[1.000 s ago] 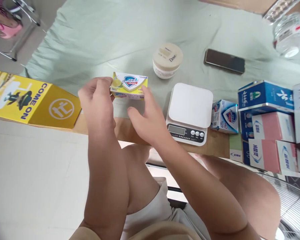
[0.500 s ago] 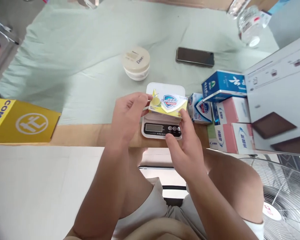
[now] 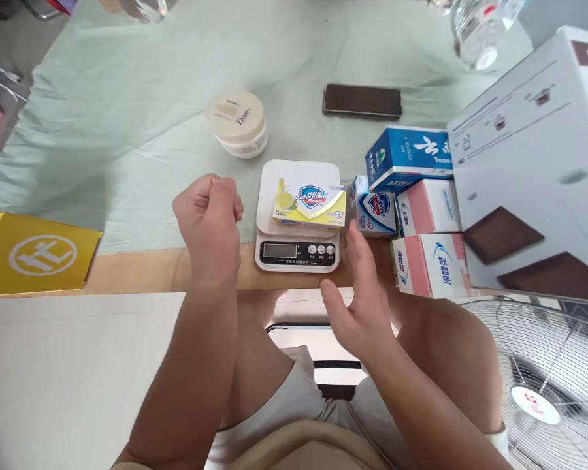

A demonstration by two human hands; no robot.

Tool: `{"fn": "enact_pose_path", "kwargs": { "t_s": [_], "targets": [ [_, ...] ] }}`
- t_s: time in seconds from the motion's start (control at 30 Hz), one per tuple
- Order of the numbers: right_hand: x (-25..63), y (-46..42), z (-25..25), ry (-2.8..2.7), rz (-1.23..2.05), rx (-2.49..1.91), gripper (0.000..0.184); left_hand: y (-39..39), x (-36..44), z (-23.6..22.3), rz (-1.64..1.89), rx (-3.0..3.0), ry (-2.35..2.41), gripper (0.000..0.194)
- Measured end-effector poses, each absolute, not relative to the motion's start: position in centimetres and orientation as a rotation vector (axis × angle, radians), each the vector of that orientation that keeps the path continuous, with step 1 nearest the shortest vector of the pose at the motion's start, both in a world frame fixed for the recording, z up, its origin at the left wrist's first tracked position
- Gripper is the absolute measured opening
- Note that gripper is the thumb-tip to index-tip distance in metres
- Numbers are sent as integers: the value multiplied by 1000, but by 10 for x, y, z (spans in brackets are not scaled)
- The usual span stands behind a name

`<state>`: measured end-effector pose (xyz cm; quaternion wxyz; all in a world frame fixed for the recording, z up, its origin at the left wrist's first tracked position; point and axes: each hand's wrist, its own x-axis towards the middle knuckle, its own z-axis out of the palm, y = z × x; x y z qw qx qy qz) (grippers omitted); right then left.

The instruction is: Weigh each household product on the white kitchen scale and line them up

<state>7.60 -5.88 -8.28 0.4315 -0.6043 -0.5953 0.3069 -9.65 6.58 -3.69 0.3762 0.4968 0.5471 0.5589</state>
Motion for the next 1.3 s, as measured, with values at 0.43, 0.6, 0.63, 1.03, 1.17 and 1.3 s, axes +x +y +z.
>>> {"fn": "enact_pose_path", "kwargs": {
  "t_s": [0.43, 0.6, 0.63, 1.03, 1.17, 1.3],
  "targets": [
    [71, -47, -89, -1410, 821, -1592, 78, 66, -89, -37, 1175, 1444, 1602, 21],
    [66, -39, -89, -1363, 890, -1545, 81, 63, -83, -38, 1014, 1584, 1603, 20],
    [65, -41, -88, -1354, 887, -1548, 79, 62, -82, -38, 1009, 1598, 1599, 20],
    [50, -59, -85, -964, 975, -1281, 54, 60, -77, -43, 1094, 1466, 1258, 21],
    [48, -61, -70, -538, 967, -1242, 29, 54, -74, -39, 962, 1449, 1136, 26],
    [52, -80, -60, -188, 1063, -1309, 44, 46, -63, -38, 798, 1623, 1056, 27]
  ]
}}
